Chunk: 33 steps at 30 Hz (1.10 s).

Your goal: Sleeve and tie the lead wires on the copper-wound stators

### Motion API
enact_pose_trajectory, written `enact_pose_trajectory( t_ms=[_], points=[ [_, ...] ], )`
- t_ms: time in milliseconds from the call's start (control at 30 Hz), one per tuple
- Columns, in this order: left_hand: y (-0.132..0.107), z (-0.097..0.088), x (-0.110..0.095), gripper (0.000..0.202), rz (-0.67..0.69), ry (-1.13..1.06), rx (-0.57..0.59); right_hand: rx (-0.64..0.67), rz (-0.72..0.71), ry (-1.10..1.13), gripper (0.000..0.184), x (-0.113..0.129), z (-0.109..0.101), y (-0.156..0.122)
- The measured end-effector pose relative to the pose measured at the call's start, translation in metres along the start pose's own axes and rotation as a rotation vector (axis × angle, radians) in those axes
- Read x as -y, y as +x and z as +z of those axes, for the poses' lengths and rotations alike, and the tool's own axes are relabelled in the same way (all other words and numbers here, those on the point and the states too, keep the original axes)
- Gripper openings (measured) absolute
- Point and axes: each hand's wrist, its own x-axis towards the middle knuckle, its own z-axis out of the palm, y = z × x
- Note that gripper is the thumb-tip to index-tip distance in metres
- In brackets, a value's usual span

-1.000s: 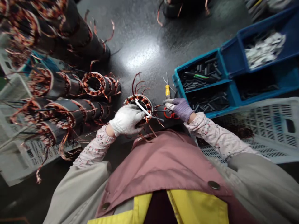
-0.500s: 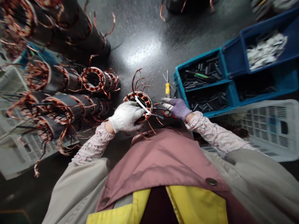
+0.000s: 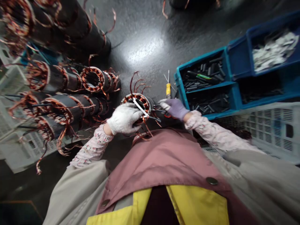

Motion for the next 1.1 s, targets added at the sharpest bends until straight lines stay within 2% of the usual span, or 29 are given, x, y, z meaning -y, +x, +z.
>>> enact_pose_trajectory(
  t_ms=[100, 167, 233, 300, 333, 433, 467, 533, 700, 867, 967, 1100],
  points=[
    [-0.003, -0.003, -0.001, 0.032, -0.011, 0.035, -0.034, 0.060, 0.015, -0.115, 0.027, 0.017, 0.007, 0.002],
    [-0.005, -0.003, 0.001, 0.031, -0.041, 0.072, -0.053, 0.021, 0.015, -0.115, 0.035, 0.016, -0.001, -0.006],
    [-0.007, -0.003, 0.003, 0.031, -0.066, 0.083, -0.048, -0.096, 0.060, -0.131, 0.042, -0.001, -0.023, -0.026],
    [-0.007, -0.003, 0.005, 0.031, -0.092, 0.072, -0.028, -0.195, 0.180, -0.255, 0.041, -0.028, -0.053, -0.052],
    [-0.007, -0.004, 0.005, 0.031, -0.108, 0.067, -0.014, -0.196, 0.290, -0.370, 0.039, -0.042, -0.067, -0.063],
    [-0.005, -0.005, 0.005, 0.033, -0.156, 0.059, 0.020, 0.005, 0.549, -0.603, 0.036, -0.074, -0.091, -0.071],
    [-0.004, -0.006, 0.004, 0.034, -0.167, 0.060, 0.029, 0.064, 0.576, -0.632, 0.038, -0.079, -0.091, -0.067],
    [-0.002, -0.006, 0.002, 0.038, -0.185, 0.078, 0.041, 0.096, 0.574, -0.647, 0.043, -0.081, -0.085, -0.054],
    [0.000, -0.004, -0.003, 0.042, -0.221, 0.146, 0.052, -0.032, 0.584, -0.665, 0.038, -0.074, -0.069, -0.044],
    [0.000, -0.002, -0.002, 0.043, -0.193, 0.127, 0.052, -0.038, 0.562, -0.784, 0.040, -0.062, -0.067, -0.054],
    [-0.001, 0.000, 0.001, 0.048, -0.154, 0.106, 0.029, -0.117, 0.559, -0.771, 0.042, -0.054, -0.067, -0.057],
    [-0.002, 0.003, 0.003, 0.051, -0.141, 0.106, 0.034, -0.268, 0.672, -0.632, 0.043, -0.053, -0.070, -0.061]
  ],
)
